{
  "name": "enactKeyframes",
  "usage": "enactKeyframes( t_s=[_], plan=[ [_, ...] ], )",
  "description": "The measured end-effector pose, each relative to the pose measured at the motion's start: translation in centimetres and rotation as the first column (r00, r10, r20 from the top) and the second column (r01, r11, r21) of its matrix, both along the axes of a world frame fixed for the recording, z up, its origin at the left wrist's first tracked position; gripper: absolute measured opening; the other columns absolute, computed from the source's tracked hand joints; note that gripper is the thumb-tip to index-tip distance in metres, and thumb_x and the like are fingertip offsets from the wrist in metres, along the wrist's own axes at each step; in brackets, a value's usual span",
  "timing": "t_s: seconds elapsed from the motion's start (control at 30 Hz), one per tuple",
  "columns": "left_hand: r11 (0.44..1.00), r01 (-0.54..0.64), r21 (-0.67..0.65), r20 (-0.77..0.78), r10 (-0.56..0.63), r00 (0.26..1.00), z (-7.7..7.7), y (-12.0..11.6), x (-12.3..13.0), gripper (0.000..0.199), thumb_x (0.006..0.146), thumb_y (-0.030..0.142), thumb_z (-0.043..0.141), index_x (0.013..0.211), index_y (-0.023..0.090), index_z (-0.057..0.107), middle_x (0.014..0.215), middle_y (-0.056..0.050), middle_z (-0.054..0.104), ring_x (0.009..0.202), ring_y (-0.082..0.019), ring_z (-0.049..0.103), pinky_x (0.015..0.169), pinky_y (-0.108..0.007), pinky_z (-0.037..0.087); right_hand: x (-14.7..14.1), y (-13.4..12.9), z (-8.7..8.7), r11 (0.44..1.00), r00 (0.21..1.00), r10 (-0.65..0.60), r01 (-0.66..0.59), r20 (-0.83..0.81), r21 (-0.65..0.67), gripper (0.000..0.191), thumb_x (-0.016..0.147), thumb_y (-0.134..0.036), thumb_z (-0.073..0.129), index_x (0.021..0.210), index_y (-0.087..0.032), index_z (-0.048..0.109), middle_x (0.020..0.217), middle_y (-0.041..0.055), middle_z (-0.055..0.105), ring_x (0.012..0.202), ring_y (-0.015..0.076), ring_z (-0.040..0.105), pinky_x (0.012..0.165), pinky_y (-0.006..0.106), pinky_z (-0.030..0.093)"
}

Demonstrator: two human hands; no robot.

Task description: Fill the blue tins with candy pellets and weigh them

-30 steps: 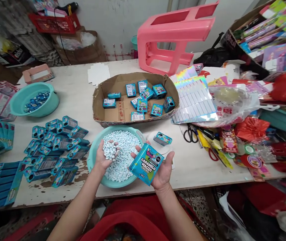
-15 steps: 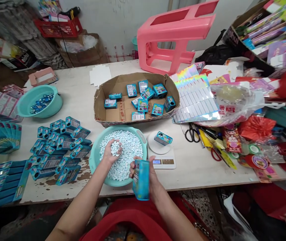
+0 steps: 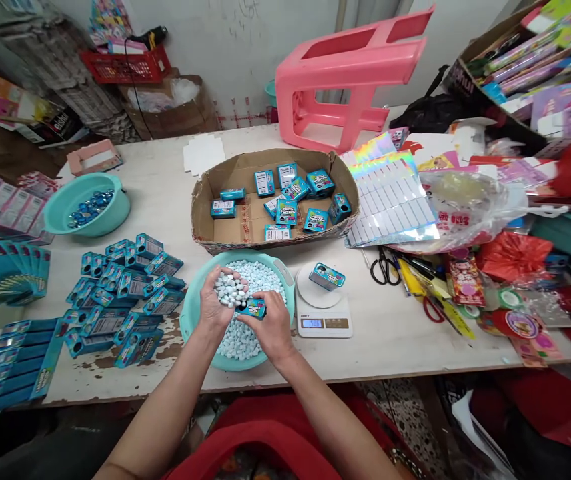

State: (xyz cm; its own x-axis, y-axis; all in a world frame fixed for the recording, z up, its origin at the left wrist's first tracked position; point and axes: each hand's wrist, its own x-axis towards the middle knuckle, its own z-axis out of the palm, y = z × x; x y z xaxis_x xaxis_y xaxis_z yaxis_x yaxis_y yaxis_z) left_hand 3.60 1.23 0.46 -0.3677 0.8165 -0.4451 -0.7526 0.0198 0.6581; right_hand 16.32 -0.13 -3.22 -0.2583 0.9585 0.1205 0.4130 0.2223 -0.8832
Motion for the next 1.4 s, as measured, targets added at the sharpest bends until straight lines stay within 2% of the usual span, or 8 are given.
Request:
enactKeyframes(
  t_s=[0.1, 0.2, 0.37, 0.5, 0.63, 0.87, 1.07, 1.4],
  plan=[
    [0.998, -0.046, -0.031, -0.107, 0.042, 0.993, -0.6, -0.1, 0.3, 0.027, 0.071, 0.04, 0.063, 0.075, 0.015, 0.055, 0.079, -0.004, 0.065, 0.061, -0.015, 0.062, 0.056, -0.027, 0.049, -0.1, 0.0, 0.1, 0.999, 0.999, -0.009, 0.008, 0.031, 0.054, 0.039, 0.065, -0.032, 0.081, 0.093, -0.021, 0.056, 0.09, 0.0032, 0.06, 0.089, 0.0238, 0.056, 0.079, 0.037, 0.045],
    [0.999, -0.04, 0.012, -0.202, 0.042, 0.979, -0.5, -0.3, 0.3, 0.025, 0.073, 0.039, 0.062, 0.076, 0.015, 0.057, 0.081, -0.003, 0.063, 0.061, -0.014, 0.062, 0.055, -0.026, 0.049, 0.0, 0.0, 0.4, 0.996, 0.999, 0.009, -0.013, 0.049, 0.085, 0.04, 0.065, -0.031, 0.081, 0.094, -0.021, 0.055, 0.09, 0.0033, 0.06, 0.089, 0.0239, 0.056, 0.078, 0.037, 0.045],
    [0.997, -0.006, 0.072, -0.183, 0.019, 0.983, 0.2, -0.2, 0.3, 0.022, 0.074, 0.037, 0.062, 0.076, 0.017, 0.054, 0.069, 0.001, 0.058, 0.056, -0.013, 0.06, 0.055, -0.026, 0.048, 0.0, 0.2, 0.9, 0.994, 0.997, 0.044, -0.05, 0.058, 0.101, 0.04, 0.065, -0.032, 0.081, 0.094, -0.021, 0.055, 0.09, 0.0037, 0.061, 0.088, 0.0243, 0.056, 0.077, 0.037, 0.046],
    [0.997, -0.016, 0.079, -0.257, 0.035, 0.966, 0.6, 0.0, 0.2, 0.021, 0.074, 0.035, 0.062, 0.078, 0.016, 0.054, 0.076, -0.001, 0.061, 0.059, -0.013, 0.061, 0.055, -0.026, 0.049, 0.0, 0.4, 1.3, 0.994, 0.999, 0.039, -0.042, 0.035, 0.096, 0.043, 0.062, -0.032, 0.083, 0.093, -0.022, 0.056, 0.09, 0.0033, 0.061, 0.088, 0.0244, 0.057, 0.078, 0.037, 0.046],
    [0.999, -0.021, 0.05, -0.264, 0.033, 0.964, 0.8, 0.1, 0.2, 0.02, 0.074, 0.033, 0.064, 0.08, 0.017, 0.053, 0.081, -0.001, 0.063, 0.06, -0.013, 0.061, 0.055, -0.026, 0.049, 0.0, 0.7, 1.3, 0.995, 0.999, 0.043, -0.045, 0.02, 0.093, 0.043, 0.062, -0.034, 0.083, 0.093, -0.022, 0.056, 0.09, 0.003, 0.062, 0.089, 0.0241, 0.058, 0.079, 0.037, 0.046],
    [0.996, 0.032, 0.088, -0.292, -0.005, 0.956, 1.0, 0.2, 0.4, 0.019, 0.076, 0.032, 0.063, 0.075, 0.017, 0.051, 0.064, 0.004, 0.055, 0.051, -0.01, 0.056, 0.051, -0.022, 0.044, 0.2, 0.8, 1.5, 0.994, 0.997, 0.069, -0.072, 0.043, 0.081, 0.043, 0.062, -0.036, 0.083, 0.093, -0.022, 0.056, 0.09, 0.0028, 0.062, 0.088, 0.0243, 0.059, 0.077, 0.036, 0.046],
    [0.995, 0.034, 0.091, -0.317, -0.003, 0.948, 1.2, 0.5, 0.6, 0.02, 0.075, 0.032, 0.064, 0.072, 0.017, 0.052, 0.064, 0.003, 0.054, 0.053, -0.01, 0.055, 0.05, -0.021, 0.042, 0.5, 0.8, 2.3, 0.995, 0.998, 0.053, -0.057, 0.041, 0.088, 0.039, 0.066, -0.039, 0.079, 0.093, -0.022, 0.056, 0.091, 0.0036, 0.063, 0.088, 0.024, 0.058, 0.078, 0.037, 0.046],
    [0.997, 0.037, 0.065, -0.335, -0.014, 0.942, 1.1, 0.3, 0.8, 0.021, 0.075, 0.034, 0.064, 0.074, 0.018, 0.051, 0.057, 0.004, 0.053, 0.048, -0.01, 0.053, 0.049, -0.022, 0.042, 0.4, 0.9, 1.8, 0.997, 0.997, 0.059, -0.061, 0.043, 0.049, 0.043, 0.06, -0.034, 0.084, 0.091, -0.021, 0.057, 0.089, 0.003, 0.063, 0.088, 0.0243, 0.059, 0.077, 0.037, 0.047]
  ],
)
